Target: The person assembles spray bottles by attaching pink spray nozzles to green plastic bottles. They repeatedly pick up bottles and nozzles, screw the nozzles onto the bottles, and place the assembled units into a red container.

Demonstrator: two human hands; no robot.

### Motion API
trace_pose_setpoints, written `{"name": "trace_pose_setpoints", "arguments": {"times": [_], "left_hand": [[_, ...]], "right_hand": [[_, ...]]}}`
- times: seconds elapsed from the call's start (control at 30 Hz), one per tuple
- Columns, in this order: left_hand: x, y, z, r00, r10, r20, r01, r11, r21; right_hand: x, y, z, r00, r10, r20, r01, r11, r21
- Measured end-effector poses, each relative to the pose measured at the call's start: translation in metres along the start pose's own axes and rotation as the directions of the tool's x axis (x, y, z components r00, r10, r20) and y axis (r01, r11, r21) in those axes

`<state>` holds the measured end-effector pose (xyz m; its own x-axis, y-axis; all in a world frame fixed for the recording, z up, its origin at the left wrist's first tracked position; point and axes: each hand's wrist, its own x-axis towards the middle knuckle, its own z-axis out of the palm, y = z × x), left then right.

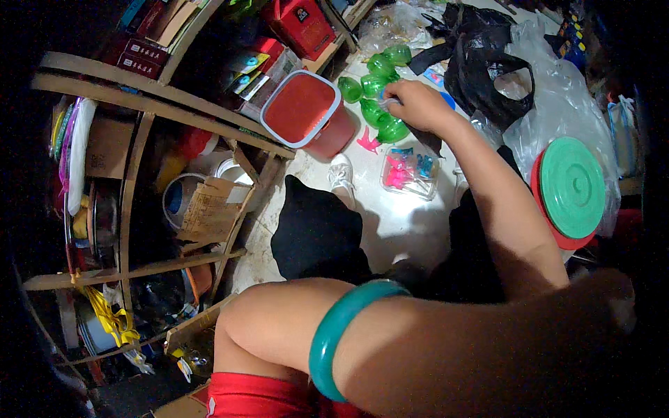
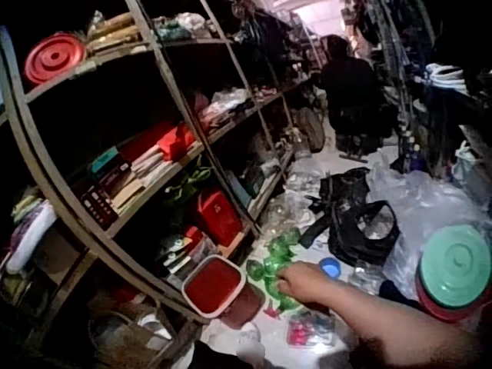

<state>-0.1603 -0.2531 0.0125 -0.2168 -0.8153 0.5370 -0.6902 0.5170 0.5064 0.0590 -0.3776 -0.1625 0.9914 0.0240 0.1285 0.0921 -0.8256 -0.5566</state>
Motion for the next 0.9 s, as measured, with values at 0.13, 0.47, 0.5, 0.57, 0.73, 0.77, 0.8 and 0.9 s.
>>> {"name": "trace_pose_setpoints", "arguments": {"times": [0.13, 0.47, 0.5, 0.57, 0.73, 0.77, 0.8, 0.9], "left_hand": [[0.001, 0.005, 0.001, 1.0, 0.01, -0.005, -0.01, 1.0, -0.009], [0.008, 0.009, 0.002, 0.999, 0.009, 0.03, -0.009, 1.0, -0.012], [0.005, 0.004, 0.002, 1.0, 0.028, 0.011, -0.028, 0.999, -0.047], [0.006, 0.007, -0.001, 1.0, 0.031, 0.002, -0.031, 0.998, -0.062], [0.011, 0.018, 0.005, 0.998, 0.055, 0.019, -0.054, 0.997, -0.06], [0.012, 0.018, 0.007, 0.998, 0.063, 0.02, -0.062, 0.996, -0.065], [0.011, 0.017, 0.007, 0.997, 0.068, 0.022, -0.066, 0.995, -0.07], [0.01, 0.017, 0.007, 0.997, 0.073, 0.024, -0.071, 0.995, -0.074]], "right_hand": [[-0.001, -0.001, 0.0, 1.0, -0.005, 0.018, 0.004, 1.0, 0.011], [0.002, 0.001, 0.003, 0.999, -0.039, -0.008, 0.039, 0.999, -0.003], [-0.002, 0.009, 0.003, 1.0, -0.007, -0.004, 0.007, 0.999, -0.05], [-0.004, 0.0, -0.005, 0.996, 0.064, 0.056, -0.061, 0.997, -0.051], [-0.004, -0.005, -0.003, 0.999, 0.037, 0.038, -0.036, 0.999, -0.019], [-0.004, -0.003, -0.003, 0.998, 0.042, 0.039, -0.041, 0.999, -0.017], [-0.004, -0.002, -0.003, 0.998, 0.048, 0.039, -0.047, 0.999, -0.02], [-0.004, -0.004, -0.002, 0.997, 0.06, 0.044, -0.059, 0.998, -0.021]]}}
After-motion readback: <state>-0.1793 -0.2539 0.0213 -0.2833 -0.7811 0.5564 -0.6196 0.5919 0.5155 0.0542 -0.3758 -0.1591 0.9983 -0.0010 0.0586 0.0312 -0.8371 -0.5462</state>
